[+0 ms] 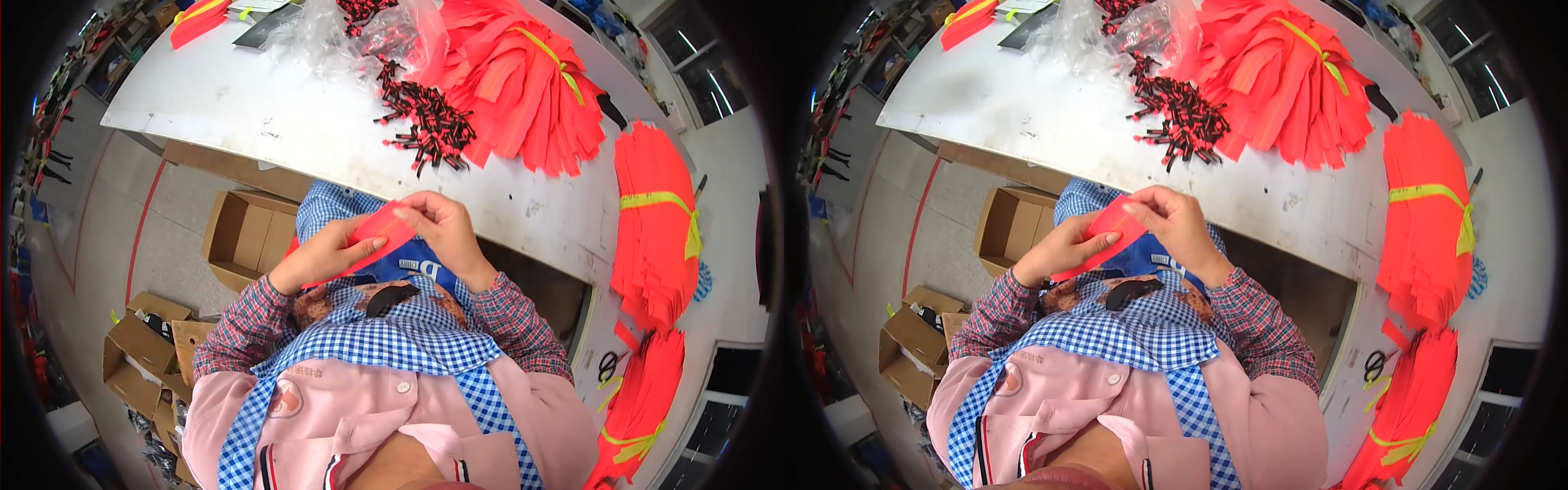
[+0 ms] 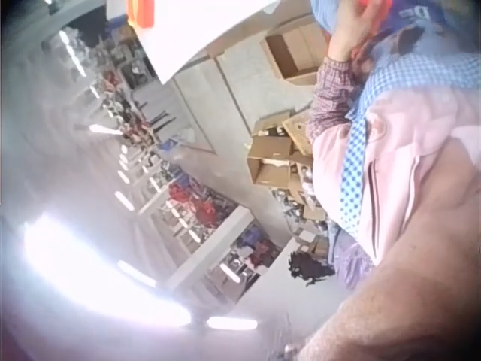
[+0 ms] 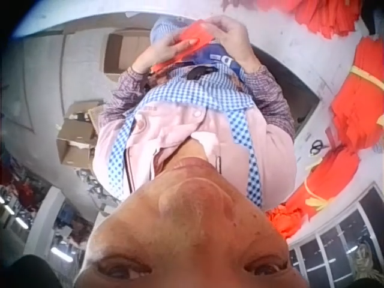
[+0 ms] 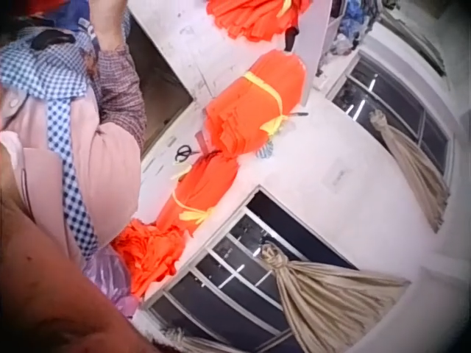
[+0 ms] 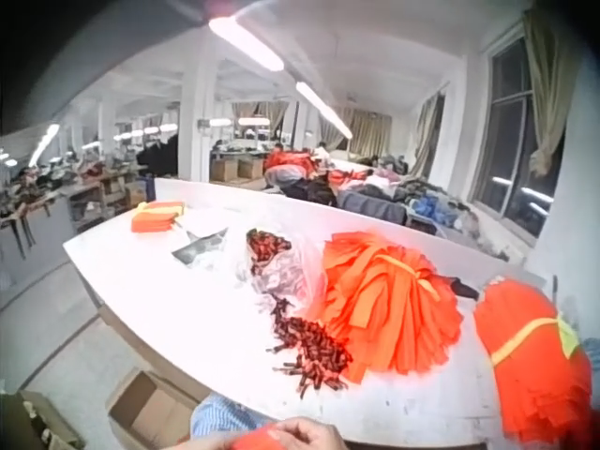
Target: Attaching black plastic clips to neon pink fabric strips at a workbench in a production facility.
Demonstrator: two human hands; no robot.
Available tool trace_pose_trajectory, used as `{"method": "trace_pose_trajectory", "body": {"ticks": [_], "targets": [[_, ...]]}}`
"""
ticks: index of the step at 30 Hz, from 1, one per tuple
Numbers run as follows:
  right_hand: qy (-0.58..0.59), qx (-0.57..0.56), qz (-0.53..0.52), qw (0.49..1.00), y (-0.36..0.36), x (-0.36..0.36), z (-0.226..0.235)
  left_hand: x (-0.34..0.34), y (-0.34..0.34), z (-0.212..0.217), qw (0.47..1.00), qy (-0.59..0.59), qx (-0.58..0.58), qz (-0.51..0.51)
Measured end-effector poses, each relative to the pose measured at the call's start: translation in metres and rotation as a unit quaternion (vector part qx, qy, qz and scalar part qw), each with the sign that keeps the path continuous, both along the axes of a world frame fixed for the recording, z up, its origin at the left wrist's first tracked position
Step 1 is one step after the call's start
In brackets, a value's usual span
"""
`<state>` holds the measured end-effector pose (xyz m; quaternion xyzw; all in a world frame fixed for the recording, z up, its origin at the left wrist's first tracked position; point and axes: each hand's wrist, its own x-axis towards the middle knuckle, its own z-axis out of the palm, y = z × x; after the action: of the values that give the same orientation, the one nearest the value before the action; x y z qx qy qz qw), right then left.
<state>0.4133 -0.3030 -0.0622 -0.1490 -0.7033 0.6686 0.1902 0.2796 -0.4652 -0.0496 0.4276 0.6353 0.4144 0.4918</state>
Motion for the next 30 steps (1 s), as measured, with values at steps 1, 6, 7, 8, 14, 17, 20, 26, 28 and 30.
{"method": "trace_pose_trajectory", "body": {"ticks": [1, 6, 7, 8, 14, 17, 20, 26, 28, 30], "targets": [[0.011, -0.063, 0.019, 0.998, 0.002, -0.006, 0.003, 0.002, 0.008, 0.01, 0.997, 0.027, 0.06, 0.044], [0.026, -0.204, 0.045, 0.978, 0.029, -0.026, 0.008, -0.01, 0.039, 0.016, 0.974, 0.099, 0.145, 0.144], [0.023, -0.176, 0.048, 0.983, 0.035, -0.028, 0.006, -0.011, 0.045, 0.019, 0.979, 0.089, 0.114, 0.146], [0.017, -0.151, 0.051, 0.987, 0.039, -0.03, 0.002, -0.012, 0.052, 0.019, 0.979, 0.092, 0.11, 0.147], [0.028, 0.057, 0.025, 0.998, 0.07, -0.039, 0.0, -0.033, 0.102, 0.027, 0.977, 0.104, 0.14, 0.124], [0.034, 0.128, -0.007, 0.991, 0.085, -0.044, -0.005, -0.043, 0.122, 0.019, 0.967, 0.192, 0.139, 0.099], [0.02, 0.113, -0.018, 0.993, 0.091, -0.048, -0.02, -0.046, 0.136, 0.007, 0.923, 0.305, 0.22, 0.088], [0.043, -0.338, -0.071, 0.937, 0.072, -0.055, -0.031, -0.052, 0.144, -0.024, 0.84, 0.418, 0.342, 0.061], [0.072, -0.418, -0.085, 0.902, 0.061, -0.058, -0.046, -0.053, 0.138, -0.025, 0.857, 0.394, 0.327, 0.062], [0.089, -0.481, 0.002, 0.872, 0.065, -0.066, -0.05, -0.059, 0.131, -0.024, 0.871, 0.373, 0.313, 0.065]]}}
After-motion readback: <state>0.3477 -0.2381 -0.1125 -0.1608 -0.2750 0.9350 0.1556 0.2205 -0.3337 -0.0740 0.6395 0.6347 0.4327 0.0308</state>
